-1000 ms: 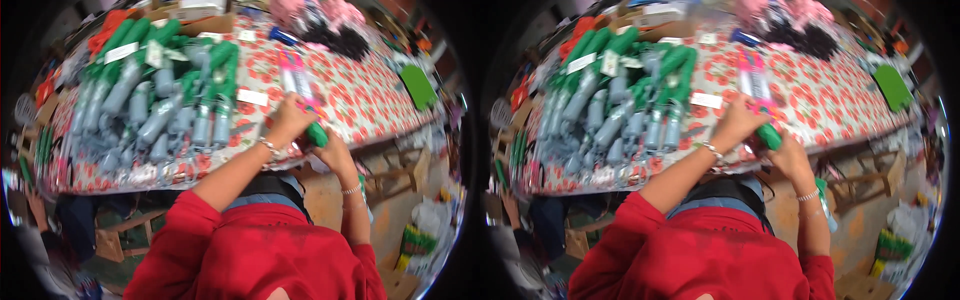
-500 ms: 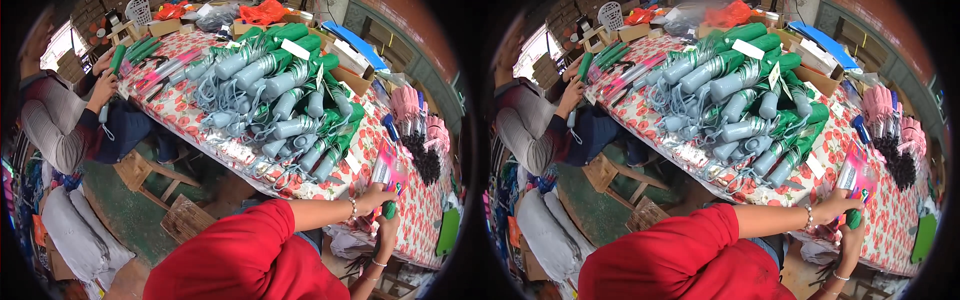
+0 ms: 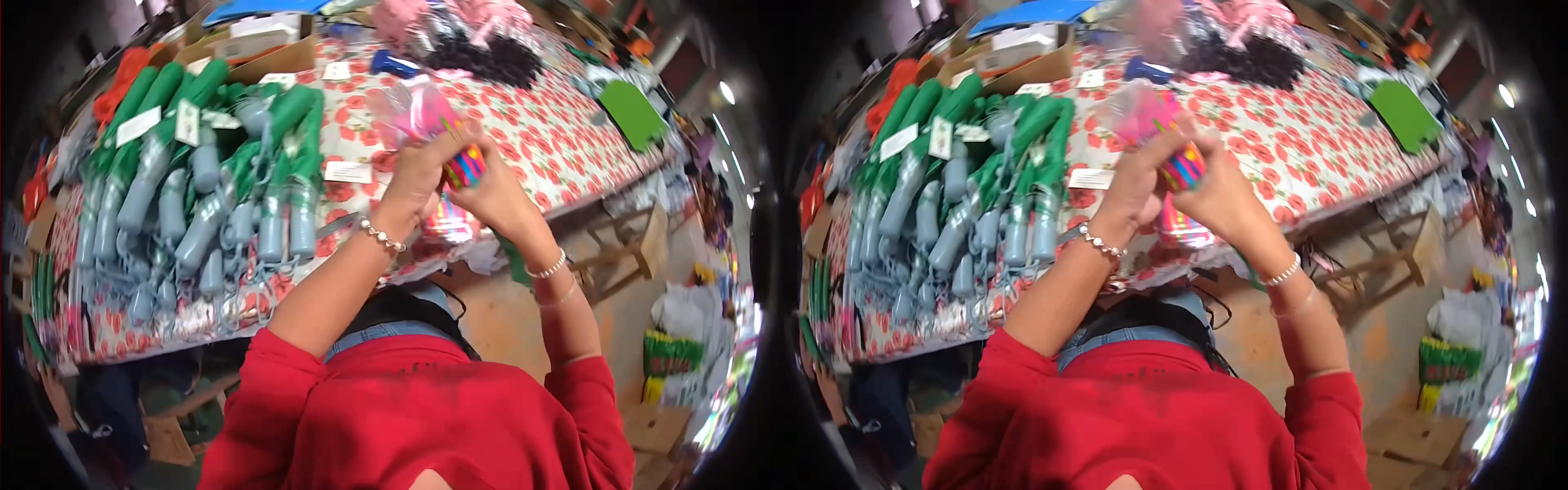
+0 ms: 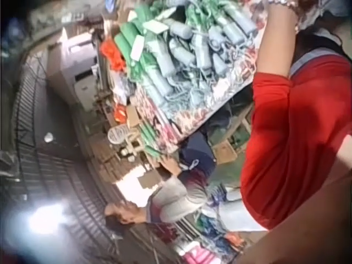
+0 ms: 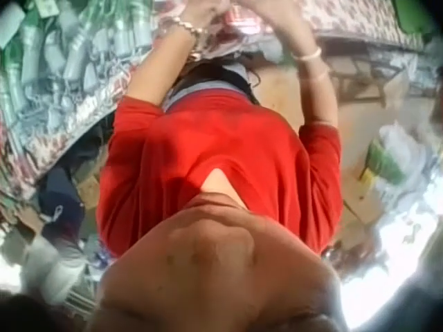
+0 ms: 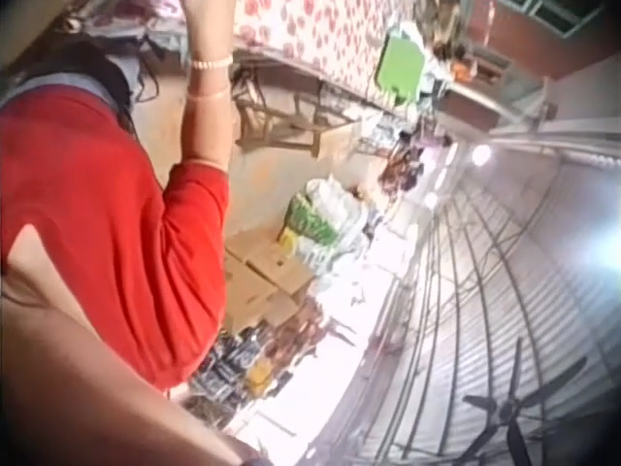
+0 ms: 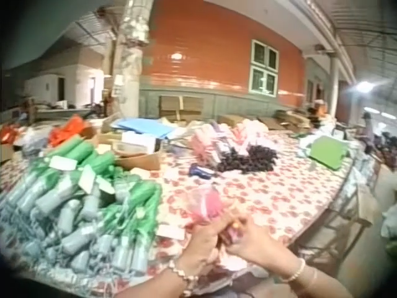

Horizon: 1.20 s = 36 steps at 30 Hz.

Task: Applying labels and protective sleeves to folded umbrellas on a production table.

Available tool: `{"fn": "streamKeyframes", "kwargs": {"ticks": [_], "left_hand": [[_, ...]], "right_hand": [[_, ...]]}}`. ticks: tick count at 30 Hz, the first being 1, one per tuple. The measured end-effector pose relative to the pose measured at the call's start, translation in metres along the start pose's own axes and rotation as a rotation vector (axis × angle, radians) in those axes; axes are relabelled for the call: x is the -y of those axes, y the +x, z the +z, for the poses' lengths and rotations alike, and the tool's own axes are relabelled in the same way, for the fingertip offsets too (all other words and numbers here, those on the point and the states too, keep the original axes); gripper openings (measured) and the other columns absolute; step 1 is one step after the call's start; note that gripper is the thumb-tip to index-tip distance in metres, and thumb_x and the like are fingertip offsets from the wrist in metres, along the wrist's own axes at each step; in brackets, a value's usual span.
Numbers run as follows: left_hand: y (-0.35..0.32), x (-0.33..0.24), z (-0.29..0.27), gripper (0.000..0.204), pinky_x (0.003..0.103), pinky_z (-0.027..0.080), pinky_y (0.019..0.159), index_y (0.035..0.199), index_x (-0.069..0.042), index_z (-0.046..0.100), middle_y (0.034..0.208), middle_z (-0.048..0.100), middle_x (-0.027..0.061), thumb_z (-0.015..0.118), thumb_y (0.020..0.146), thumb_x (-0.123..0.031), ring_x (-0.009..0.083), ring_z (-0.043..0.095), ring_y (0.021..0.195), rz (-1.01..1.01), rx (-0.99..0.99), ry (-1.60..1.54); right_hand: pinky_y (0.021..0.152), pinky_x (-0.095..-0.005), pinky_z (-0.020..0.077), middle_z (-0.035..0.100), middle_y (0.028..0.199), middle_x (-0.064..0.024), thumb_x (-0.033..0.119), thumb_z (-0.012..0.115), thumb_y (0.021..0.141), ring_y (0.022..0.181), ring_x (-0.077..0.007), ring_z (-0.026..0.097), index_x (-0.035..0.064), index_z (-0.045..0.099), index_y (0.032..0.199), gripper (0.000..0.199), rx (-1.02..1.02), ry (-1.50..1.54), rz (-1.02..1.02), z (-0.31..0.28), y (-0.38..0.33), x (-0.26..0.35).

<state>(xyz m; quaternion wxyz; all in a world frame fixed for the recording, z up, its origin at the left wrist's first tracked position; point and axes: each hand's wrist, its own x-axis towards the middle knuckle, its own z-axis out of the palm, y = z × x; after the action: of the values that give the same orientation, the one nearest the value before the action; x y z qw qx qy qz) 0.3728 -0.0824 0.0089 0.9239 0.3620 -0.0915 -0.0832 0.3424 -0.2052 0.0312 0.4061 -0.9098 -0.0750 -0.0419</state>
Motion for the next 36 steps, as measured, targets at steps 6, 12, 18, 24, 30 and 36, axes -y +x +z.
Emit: {"fn": "streamKeyframes", "kwargs": {"ticks": [6, 12, 18, 24, 30, 36], "left_hand": [[0.022, -0.061, 0.005, 0.013, 0.024, 0.047, 0.052, 0.075, -0.005, 0.063, 0.068, 0.062, 0.0067, 0.069, 0.079, -0.016, 0.014, 0.059, 0.058, 0.131, -0.263, 0.105], [0.01, -0.107, 0.003, 0.02, 0.032, 0.052, 0.058, 0.088, -0.003, 0.058, 0.069, 0.062, 0.0092, 0.067, 0.079, -0.018, 0.0184, 0.061, 0.061, 0.343, -0.055, 0.038], [-0.002, -0.103, -0.013, 0.022, 0.031, 0.05, 0.065, 0.095, -0.003, 0.054, 0.078, 0.06, 0.0112, 0.059, 0.076, -0.012, 0.0202, 0.059, 0.07, 0.238, 0.182, -0.068], [-0.011, -0.103, -0.024, 0.022, 0.03, 0.049, 0.064, 0.096, -0.004, 0.052, 0.08, 0.06, 0.0119, 0.057, 0.076, -0.012, 0.0205, 0.057, 0.07, 0.289, 0.271, -0.248], [-0.022, -0.096, -0.026, 0.025, 0.032, 0.048, 0.063, 0.099, -0.005, 0.053, 0.084, 0.06, 0.0127, 0.056, 0.075, -0.011, 0.0206, 0.056, 0.071, 0.277, 0.163, -0.122], [-0.026, -0.103, -0.039, 0.03, 0.034, 0.048, 0.061, 0.104, -0.006, 0.051, 0.088, 0.059, 0.0134, 0.054, 0.075, -0.009, 0.021, 0.055, 0.069, 0.182, 0.318, -0.317]], "right_hand": [[0.078, -0.0301, 0.0444, 0.055, 0.116, -0.0119, 0.009, 0.064, 0.069, 0.088, -0.023, 0.056, 0.0064, 0.03, 0.139, 0.078, -0.2, -0.165, -0.595, -0.037, -0.038, 0.013], [0.086, -0.0322, 0.0429, 0.053, 0.123, -0.0125, 0.008, 0.063, 0.067, 0.094, -0.024, 0.054, 0.0054, 0.035, 0.137, 0.075, 0.098, 0.038, -0.176, -0.04, -0.057, -0.008], [0.083, -0.0324, 0.0427, 0.057, 0.11, -0.0141, 0.01, 0.062, 0.071, 0.088, -0.0239, 0.055, 0.0082, 0.029, 0.138, 0.075, 0.178, 0.286, -0.255, -0.022, -0.068, -0.022], [0.08, -0.0306, 0.0403, 0.053, 0.115, -0.0124, 0.021, 0.065, 0.072, 0.096, -0.0186, 0.052, 0.0087, 0.029, 0.139, 0.077, 0.242, 0.694, 0.026, -0.043, -0.058, -0.028], [0.062, -0.0253, 0.0423, 0.061, 0.089, -0.0069, 0.005, 0.061, 0.077, 0.064, -0.0144, 0.052, 0.0032, 0.047, 0.122, 0.047, 0.185, 0.185, -0.277, -0.034, -0.073, 0.027], [0.051, -0.0201, 0.0421, 0.058, 0.088, -0.0095, 0.0, 0.054, 0.081, 0.061, -0.0107, 0.054, -0.0031, 0.06, 0.09, 0.011, 0.281, 0.506, -0.384, -0.061, -0.051, 0.032]]}}
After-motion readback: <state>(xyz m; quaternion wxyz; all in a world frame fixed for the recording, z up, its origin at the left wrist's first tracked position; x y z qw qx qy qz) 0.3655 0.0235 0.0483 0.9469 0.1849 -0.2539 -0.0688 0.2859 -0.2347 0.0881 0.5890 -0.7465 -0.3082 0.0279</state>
